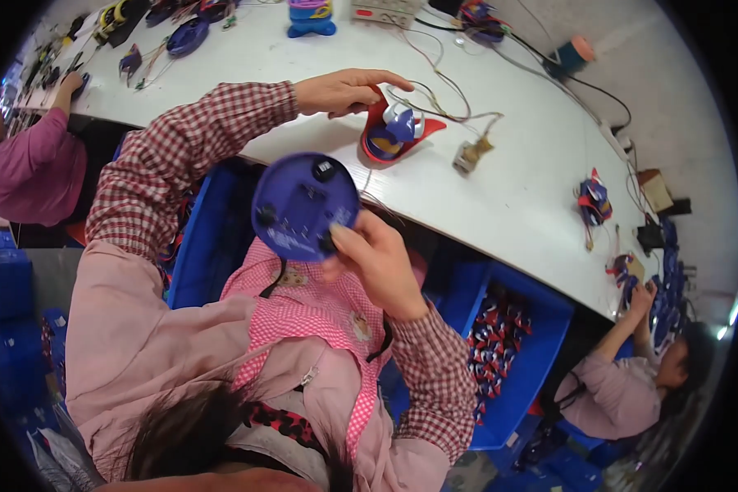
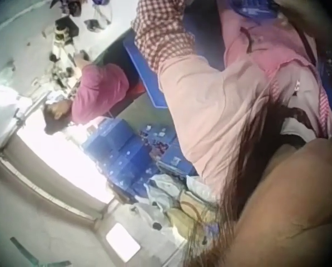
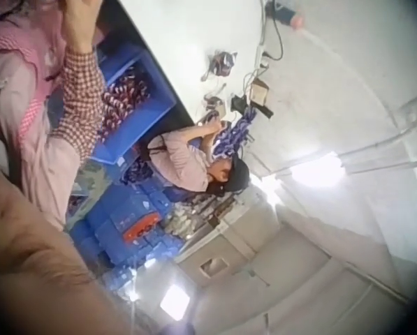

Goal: Connecting wires of toy components to a testing jig and organizing them in bins.

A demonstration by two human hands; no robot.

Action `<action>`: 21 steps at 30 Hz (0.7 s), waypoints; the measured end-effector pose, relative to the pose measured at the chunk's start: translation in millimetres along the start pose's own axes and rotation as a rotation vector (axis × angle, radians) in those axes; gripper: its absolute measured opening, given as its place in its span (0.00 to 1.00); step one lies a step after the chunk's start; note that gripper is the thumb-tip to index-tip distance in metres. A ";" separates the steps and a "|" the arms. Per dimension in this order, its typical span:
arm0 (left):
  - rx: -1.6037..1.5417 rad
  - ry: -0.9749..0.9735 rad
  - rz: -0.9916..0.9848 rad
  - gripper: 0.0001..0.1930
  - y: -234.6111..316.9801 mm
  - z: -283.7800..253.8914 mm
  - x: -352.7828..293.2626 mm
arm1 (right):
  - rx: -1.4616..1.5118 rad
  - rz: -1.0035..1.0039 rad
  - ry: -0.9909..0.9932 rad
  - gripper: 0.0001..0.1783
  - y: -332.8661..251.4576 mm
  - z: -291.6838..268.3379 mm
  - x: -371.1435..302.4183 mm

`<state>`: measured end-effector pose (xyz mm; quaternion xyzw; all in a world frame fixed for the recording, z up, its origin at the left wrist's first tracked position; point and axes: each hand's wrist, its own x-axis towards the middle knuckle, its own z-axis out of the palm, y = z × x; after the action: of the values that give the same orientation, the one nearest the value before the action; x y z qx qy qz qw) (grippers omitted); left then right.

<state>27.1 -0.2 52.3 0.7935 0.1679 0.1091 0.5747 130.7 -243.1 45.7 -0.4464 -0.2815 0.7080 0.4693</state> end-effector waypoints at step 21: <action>-0.183 0.529 -0.143 0.18 -77.3 -148.7 -125.0 | -0.054 0.063 0.011 0.09 -32.3 -4.4 103.0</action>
<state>-153.2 102.8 28.4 0.6686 0.3570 0.2860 0.5863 131.5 -135.9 32.2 -0.4717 -0.2837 0.7120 0.4360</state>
